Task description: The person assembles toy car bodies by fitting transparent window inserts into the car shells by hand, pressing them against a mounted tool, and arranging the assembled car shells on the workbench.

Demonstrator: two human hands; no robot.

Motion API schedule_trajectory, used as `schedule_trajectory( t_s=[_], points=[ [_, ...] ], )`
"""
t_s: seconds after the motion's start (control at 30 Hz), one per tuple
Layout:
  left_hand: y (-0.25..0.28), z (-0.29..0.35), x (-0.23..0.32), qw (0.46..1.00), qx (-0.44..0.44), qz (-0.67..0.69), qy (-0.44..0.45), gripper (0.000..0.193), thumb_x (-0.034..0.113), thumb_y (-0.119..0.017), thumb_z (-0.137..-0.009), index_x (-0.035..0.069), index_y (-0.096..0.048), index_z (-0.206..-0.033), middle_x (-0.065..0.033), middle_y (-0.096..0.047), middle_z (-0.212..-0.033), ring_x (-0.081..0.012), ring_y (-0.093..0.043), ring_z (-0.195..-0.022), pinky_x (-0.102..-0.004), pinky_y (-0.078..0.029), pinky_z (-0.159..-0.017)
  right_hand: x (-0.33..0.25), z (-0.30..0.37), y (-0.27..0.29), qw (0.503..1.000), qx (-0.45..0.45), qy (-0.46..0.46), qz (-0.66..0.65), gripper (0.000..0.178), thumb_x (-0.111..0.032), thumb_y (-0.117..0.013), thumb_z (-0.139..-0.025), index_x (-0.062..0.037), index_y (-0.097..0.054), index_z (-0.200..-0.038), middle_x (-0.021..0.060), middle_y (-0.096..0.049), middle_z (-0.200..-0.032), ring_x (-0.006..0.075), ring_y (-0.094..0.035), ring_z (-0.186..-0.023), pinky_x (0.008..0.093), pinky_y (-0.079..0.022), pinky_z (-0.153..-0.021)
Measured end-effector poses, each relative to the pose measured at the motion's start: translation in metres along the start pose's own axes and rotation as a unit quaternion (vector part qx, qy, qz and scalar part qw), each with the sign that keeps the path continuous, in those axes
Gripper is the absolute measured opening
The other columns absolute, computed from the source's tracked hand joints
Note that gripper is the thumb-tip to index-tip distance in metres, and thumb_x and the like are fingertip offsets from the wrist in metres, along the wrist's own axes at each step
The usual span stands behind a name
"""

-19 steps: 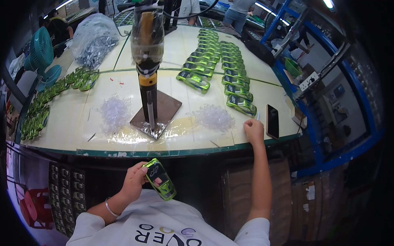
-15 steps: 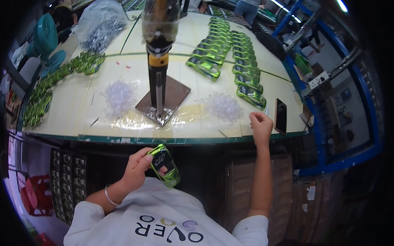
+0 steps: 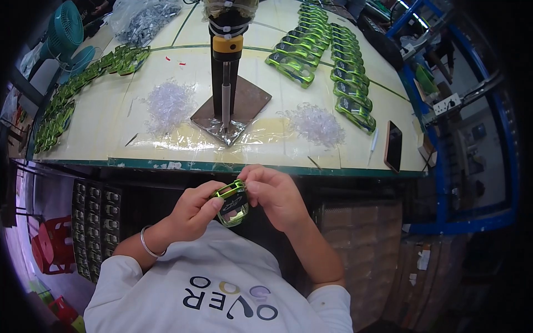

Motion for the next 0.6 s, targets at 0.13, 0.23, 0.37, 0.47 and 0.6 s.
schedule_trajectory(
  t_s=[0.13,0.23,0.37,0.47,0.6],
  points=[
    [0.0014,0.0011,0.0007,1.0,-0.013,-0.002,0.023,0.02,0.011,-0.04,-0.084,-0.001,-0.049,-0.098,-0.0116,-0.054,-0.077,-0.0183,-0.055,-0.061,-0.0273,-0.043,-0.057,0.0,0.0006,-0.0017,1.0,-0.013,0.01,0.005,0.009,-0.01,-0.055,-0.077,-0.0008,-0.054,-0.077,0.0048,-0.047,-0.095,0.0083,-0.046,-0.07,0.0196,-0.038,-0.061],
    [0.0016,0.0,0.0009,1.0,0.001,-0.002,0.002,0.02,0.011,-0.04,-0.084,0.0,-0.049,-0.098,-0.0119,-0.054,-0.077,-0.019,-0.055,-0.062,-0.0281,-0.043,-0.058,-0.0006,0.0005,-0.0026,0.999,0.007,0.033,0.026,0.008,-0.008,-0.057,-0.075,-0.0014,-0.054,-0.077,0.0079,-0.049,-0.093,0.0083,-0.05,-0.068,0.0181,-0.043,-0.059],
    [0.0032,-0.001,0.0042,1.0,-0.014,0.001,0.022,0.021,0.012,-0.041,-0.084,0.0,-0.049,-0.098,-0.0125,-0.054,-0.078,-0.0206,-0.055,-0.061,-0.0287,-0.043,-0.059,-0.0045,0.0016,-0.0037,0.995,-0.006,0.054,0.088,0.007,-0.006,-0.055,-0.077,0.0007,-0.054,-0.078,0.0067,-0.047,-0.096,0.01,-0.048,-0.073,0.0214,-0.04,-0.064],
    [0.0037,-0.0022,0.0079,0.999,-0.012,-0.037,0.012,0.019,0.012,-0.041,-0.083,0.0,-0.048,-0.096,-0.0122,-0.054,-0.076,-0.0224,-0.055,-0.061,-0.0298,-0.043,-0.058,-0.0067,0.0018,-0.0042,0.991,-0.009,0.062,0.119,0.007,-0.005,-0.056,-0.077,0.0014,-0.054,-0.078,0.0072,-0.047,-0.096,0.0109,-0.049,-0.073,0.022,-0.041,-0.065],
    [0.0045,-0.0021,0.0044,0.997,-0.041,-0.062,0.021,0.016,0.013,-0.041,-0.083,0.001,-0.047,-0.092,-0.0123,-0.053,-0.071,-0.0254,-0.054,-0.06,-0.032,-0.043,-0.057,-0.0076,-0.0013,-0.0013,0.993,-0.015,0.03,0.113,0.01,-0.006,-0.059,-0.072,0.0012,-0.053,-0.076,0.011,-0.048,-0.092,0.0129,-0.051,-0.07,0.0232,-0.045,-0.06]
  ],
)
Point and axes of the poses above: each hand's wrist, its own z-axis away from the middle knuckle, its own y-axis out of the back of the hand, x = y × z, the point moved 2 cm from there along -z, towards the middle knuckle
